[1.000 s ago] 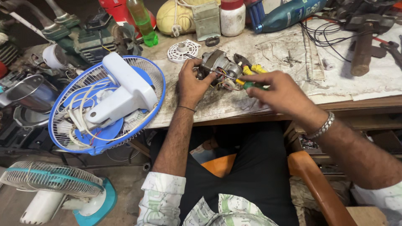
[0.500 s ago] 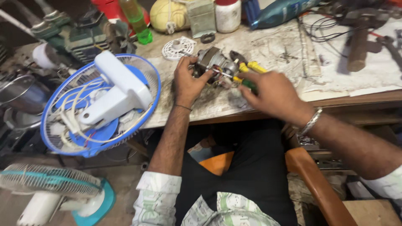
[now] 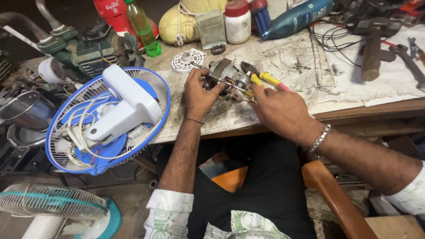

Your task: The person disassembles a small electrical motor on a cluttered workbench using a screwdriver and pliers. They remove screws, separate the motor housing, and manipulate internal components and wires.

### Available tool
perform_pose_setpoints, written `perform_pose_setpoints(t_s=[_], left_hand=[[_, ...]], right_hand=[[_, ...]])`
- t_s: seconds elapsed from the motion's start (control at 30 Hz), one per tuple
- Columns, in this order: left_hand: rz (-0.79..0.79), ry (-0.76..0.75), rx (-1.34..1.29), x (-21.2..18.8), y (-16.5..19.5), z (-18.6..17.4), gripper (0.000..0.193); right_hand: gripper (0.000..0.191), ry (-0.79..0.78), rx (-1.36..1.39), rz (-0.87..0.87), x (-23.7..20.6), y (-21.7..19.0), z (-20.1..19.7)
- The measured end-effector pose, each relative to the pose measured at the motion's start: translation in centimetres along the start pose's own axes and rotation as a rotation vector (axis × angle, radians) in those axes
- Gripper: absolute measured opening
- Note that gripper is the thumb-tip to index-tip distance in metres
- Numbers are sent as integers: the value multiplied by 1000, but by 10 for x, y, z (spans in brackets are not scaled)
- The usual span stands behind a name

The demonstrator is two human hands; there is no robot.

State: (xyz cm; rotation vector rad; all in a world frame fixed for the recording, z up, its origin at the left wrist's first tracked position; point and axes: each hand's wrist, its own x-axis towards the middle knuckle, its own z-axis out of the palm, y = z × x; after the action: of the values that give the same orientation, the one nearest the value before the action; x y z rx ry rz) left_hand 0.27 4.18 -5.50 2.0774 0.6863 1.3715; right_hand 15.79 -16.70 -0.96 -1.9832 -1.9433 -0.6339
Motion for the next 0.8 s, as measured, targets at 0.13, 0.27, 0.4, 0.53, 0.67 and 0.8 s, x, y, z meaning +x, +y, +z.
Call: perform_pose_setpoints(t_s=[0.13, 0.27, 0.4, 0.53, 0.67, 0.8], left_hand=[[-34, 23, -63, -2, 0, 0, 48], [-45, 3, 9, -4, 1, 0, 50], [-58, -13, 13, -3, 4, -1, 51], [-50, -5, -78, -2, 8, -2, 51], [-59, 4, 125, -5, 10, -3, 52], [-79, 0, 37, -5, 10, -2, 53]], right_hand=[[34, -122, 219, 139, 6, 1, -6], [33, -63, 699, 207, 17, 15, -14], [30, -52, 372, 207, 11, 11, -9], [31, 334, 22, -125, -4, -3, 0], [27, 165, 36, 52, -7, -6, -4], [26, 271, 154, -45, -8, -6, -15]])
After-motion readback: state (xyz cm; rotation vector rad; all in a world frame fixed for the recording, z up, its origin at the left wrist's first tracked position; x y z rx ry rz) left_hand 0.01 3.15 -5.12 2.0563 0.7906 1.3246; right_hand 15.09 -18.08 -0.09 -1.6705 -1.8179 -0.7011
